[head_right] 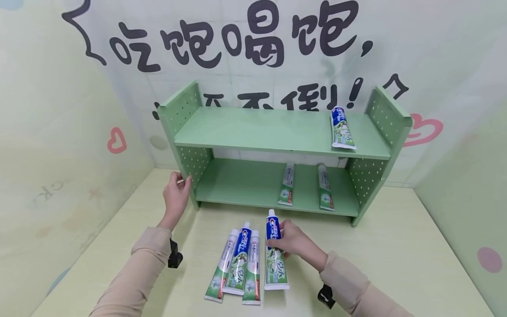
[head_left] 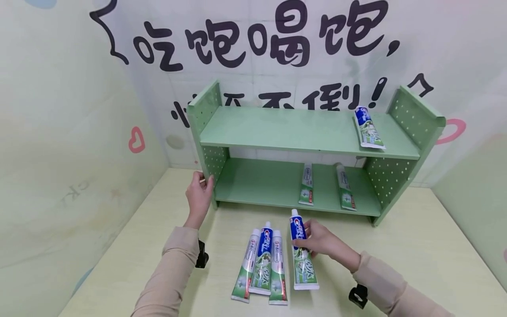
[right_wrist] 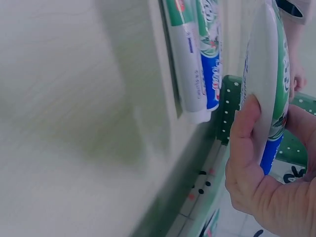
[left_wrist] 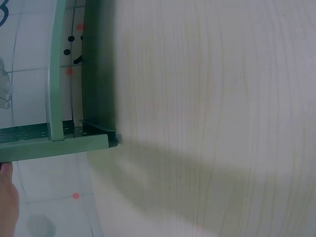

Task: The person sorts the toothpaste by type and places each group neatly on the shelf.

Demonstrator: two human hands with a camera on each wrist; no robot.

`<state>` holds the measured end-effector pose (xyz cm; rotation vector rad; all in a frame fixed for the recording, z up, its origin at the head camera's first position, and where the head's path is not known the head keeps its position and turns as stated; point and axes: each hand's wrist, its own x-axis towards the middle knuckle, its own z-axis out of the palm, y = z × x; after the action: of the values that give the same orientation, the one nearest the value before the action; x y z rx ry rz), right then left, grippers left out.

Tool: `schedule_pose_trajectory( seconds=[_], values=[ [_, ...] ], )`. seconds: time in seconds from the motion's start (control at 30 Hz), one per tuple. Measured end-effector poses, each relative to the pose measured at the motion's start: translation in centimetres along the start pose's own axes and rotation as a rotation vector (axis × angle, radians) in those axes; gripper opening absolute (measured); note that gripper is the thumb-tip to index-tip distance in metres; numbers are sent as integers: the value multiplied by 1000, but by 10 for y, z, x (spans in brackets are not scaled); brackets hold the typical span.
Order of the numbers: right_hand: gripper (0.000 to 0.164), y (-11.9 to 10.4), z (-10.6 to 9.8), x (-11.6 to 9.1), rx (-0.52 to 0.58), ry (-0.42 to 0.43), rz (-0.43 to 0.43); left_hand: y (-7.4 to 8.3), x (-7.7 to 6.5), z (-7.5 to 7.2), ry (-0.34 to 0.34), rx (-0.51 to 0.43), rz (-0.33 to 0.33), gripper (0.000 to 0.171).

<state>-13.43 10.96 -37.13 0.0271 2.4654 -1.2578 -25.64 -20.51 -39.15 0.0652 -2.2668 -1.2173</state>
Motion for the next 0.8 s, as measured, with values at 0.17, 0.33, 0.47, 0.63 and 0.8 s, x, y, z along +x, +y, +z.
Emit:
schedule_pose_trajectory(
  seconds=[0.17,0.33,0.47,0.63,0.8],
  values=[
    [53,-7,-7,-3,8,-1,-11,0,0,-1,-10,6,-6,24],
    [53,-12,-13,-4,21,-13,-22,1,-1,-1,-11,2,-4,24],
    [53,-15,-18,-4,27,-16,-33,1,-1,-1,-14,2,-2,24],
    [57,-24,-28,-5,27,-18,-68,1,-1,-1,-4,7,2,23],
    [62,-35,-39,-7,26,-28,-87,1,-1,-1,-5,2,3,23]
  ],
)
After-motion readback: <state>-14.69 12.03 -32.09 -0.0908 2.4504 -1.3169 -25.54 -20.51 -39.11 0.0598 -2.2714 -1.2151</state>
